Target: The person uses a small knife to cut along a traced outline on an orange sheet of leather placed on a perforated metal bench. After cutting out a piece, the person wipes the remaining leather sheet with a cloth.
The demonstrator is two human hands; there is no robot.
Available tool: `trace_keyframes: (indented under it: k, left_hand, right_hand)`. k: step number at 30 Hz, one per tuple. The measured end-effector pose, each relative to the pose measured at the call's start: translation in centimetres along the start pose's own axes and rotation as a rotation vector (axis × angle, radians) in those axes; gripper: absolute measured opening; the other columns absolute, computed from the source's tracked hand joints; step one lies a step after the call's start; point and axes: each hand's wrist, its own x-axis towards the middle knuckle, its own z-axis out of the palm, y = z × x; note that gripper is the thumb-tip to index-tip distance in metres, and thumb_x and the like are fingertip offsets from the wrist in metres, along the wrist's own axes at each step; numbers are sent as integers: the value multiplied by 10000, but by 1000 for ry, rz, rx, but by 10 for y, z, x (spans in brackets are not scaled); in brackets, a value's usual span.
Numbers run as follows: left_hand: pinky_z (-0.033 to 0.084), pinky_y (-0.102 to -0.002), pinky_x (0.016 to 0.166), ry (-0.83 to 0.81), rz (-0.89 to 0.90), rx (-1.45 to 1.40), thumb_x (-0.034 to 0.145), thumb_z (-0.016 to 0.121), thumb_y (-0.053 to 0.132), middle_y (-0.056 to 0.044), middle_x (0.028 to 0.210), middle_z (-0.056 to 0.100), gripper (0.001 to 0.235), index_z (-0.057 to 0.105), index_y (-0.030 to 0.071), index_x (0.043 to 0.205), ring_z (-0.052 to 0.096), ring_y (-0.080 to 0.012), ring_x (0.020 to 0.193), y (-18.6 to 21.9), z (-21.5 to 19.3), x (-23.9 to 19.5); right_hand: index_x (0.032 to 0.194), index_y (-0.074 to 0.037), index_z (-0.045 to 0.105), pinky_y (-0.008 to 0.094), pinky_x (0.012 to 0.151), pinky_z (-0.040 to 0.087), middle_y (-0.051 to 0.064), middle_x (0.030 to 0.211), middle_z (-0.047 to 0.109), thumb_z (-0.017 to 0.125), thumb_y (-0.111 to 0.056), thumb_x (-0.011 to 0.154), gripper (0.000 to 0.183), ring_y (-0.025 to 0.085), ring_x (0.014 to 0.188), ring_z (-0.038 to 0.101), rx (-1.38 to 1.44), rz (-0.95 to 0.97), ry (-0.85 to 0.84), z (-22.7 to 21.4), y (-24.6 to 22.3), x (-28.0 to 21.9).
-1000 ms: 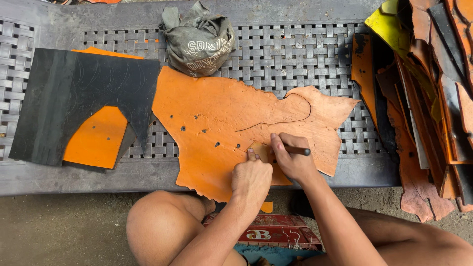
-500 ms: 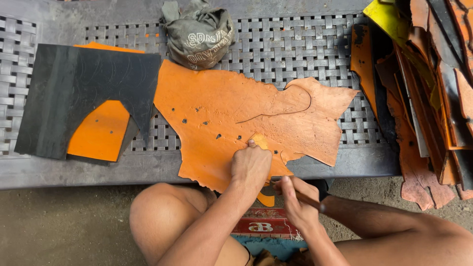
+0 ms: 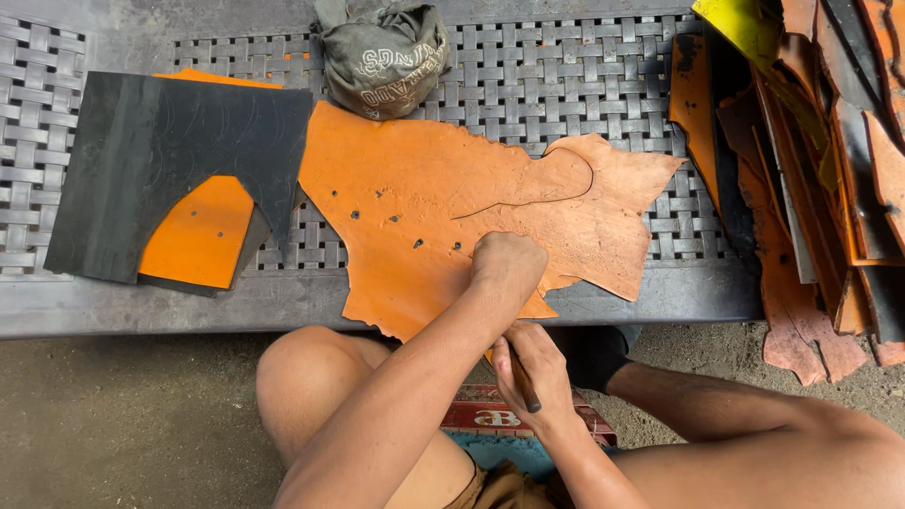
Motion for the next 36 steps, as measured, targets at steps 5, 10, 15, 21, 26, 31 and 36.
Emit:
trace_keyframes:
  k: [5,10,15,21,26,31,36]
  left_hand:
    - [532,-368,483,-27,-1,62,833,749,104,-36,804,760,59,767,107,888,749,-188,755,4,-6,-3]
    - [381,-284,399,-107,-51,105,779,797,70,43,680,668,82,743,121,813,660,-92,614,14,-14,-12]
    - [341,-309,401,-98,-64,113,798,784,64,34,679,661,67,752,114,829,617,-119,569,19,-21,-16]
    - [472,-352,344,-115,-226,25,812,741,167,-228,836,669,198,774,46,964,622,-232,506,38,-20,0]
    - [471,-351,352,-341,-239,271,826,713,167,-193,811,685,270,748,-29,1009,612,-187,483,61,-22,25]
    - [475,-342,361,-398,-179,450,836,697,160,-200,853,688,280,744,-37,1030,600,-172,473,74,-14,41]
    - [478,-333,370,-430,-123,466,846,680,153,-206,895,691,290,739,-44,1051,588,-156,464,84,-7,49]
  right_hand:
    - [1055,26,656,454,804,549,209,983,691,639,-109,911,198,387,912,662,-39,-57,-55,0,5,3]
    - [989,24,649,461,784,554,203,914,674,640,-106,860,182,379,847,659,-95,-18,-95,2,14,-2]
    - [1056,-37,760,396,710,588,212,870,748,607,-161,996,206,308,760,755,-304,285,152,-58,23,15]
    - [1111,52,696,320,818,620,170,999,735,457,-168,1124,325,174,873,764,119,-209,471,-148,-7,75]
    - [1004,36,659,319,733,566,133,904,721,575,-230,1046,282,179,796,692,181,-176,-120,-102,-47,142]
    - [822,-34,711,358,589,590,90,693,747,633,-388,951,385,196,597,718,-21,345,-1035,-20,-30,202]
    - [844,-61,724,352,626,589,75,704,774,611,-415,957,388,175,615,728,-285,158,-1257,13,-2,214]
